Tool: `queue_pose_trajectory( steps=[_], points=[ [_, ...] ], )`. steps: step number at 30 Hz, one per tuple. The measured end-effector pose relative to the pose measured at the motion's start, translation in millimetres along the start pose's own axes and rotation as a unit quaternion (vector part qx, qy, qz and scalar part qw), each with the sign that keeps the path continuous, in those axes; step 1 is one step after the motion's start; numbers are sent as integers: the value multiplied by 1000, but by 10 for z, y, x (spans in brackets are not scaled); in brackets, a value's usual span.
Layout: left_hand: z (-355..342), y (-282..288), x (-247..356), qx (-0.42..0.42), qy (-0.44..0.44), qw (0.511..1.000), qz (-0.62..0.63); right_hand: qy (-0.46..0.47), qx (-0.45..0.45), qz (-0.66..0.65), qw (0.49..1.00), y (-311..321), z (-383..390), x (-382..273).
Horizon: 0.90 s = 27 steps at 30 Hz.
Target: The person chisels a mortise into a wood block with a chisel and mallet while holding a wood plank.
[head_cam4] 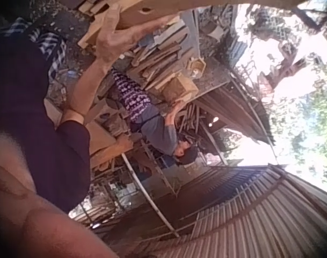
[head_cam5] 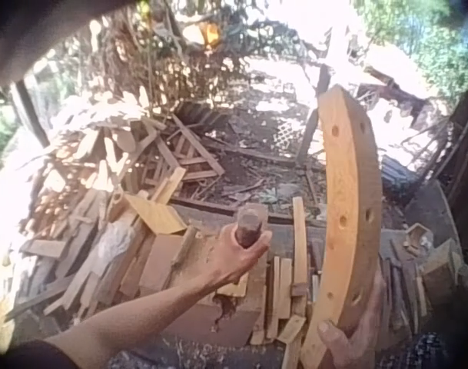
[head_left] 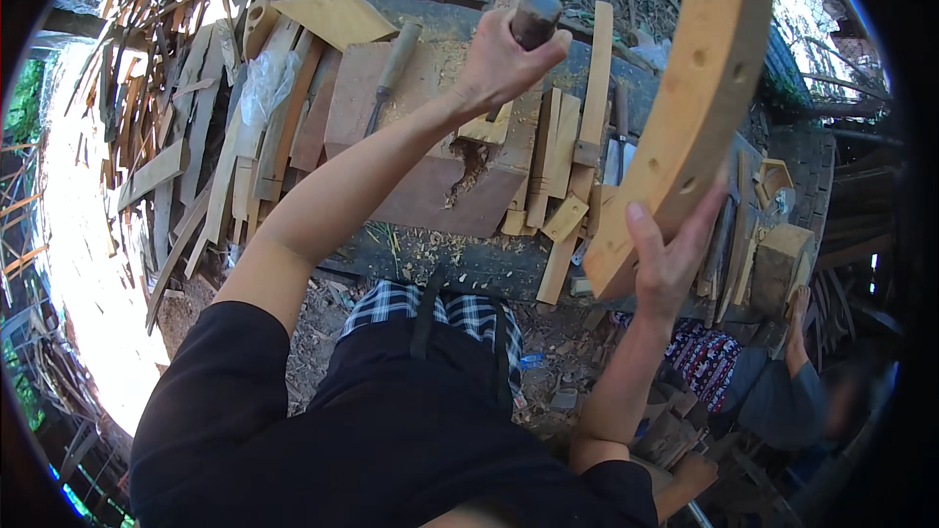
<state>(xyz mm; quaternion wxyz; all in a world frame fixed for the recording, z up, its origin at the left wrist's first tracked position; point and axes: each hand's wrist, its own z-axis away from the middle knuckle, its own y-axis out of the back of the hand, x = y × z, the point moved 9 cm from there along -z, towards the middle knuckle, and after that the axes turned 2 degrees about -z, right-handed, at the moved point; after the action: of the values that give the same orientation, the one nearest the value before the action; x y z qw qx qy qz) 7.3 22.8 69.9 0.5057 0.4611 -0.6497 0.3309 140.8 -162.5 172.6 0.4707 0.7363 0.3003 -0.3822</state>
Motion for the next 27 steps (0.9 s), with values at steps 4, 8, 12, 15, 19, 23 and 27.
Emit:
queue_pose_trajectory(
  steps=[4,8,12,15,19,23,27],
  points=[
    [27,-142,181,9,4,1000,-20,150,48,196,968,1,-82,-691],
    [103,-62,112,20,7,1000,-2,-62,-223,376,897,-266,-180,-471],
    [222,-60,240,38,24,999,1,201,-23,260,944,-55,-19,-940],
    [245,-30,334,52,-50,997,-33,237,36,264,934,-154,132,-997],
    [227,18,262,50,-80,995,-21,-6,-135,286,949,-372,121,-346],
    [410,21,261,43,-81,995,-45,-16,-37,133,990,-285,302,-169],
    [1075,-536,497,-171,-338,924,-59,-185,4,-29,982,-226,603,272]
  ],
)
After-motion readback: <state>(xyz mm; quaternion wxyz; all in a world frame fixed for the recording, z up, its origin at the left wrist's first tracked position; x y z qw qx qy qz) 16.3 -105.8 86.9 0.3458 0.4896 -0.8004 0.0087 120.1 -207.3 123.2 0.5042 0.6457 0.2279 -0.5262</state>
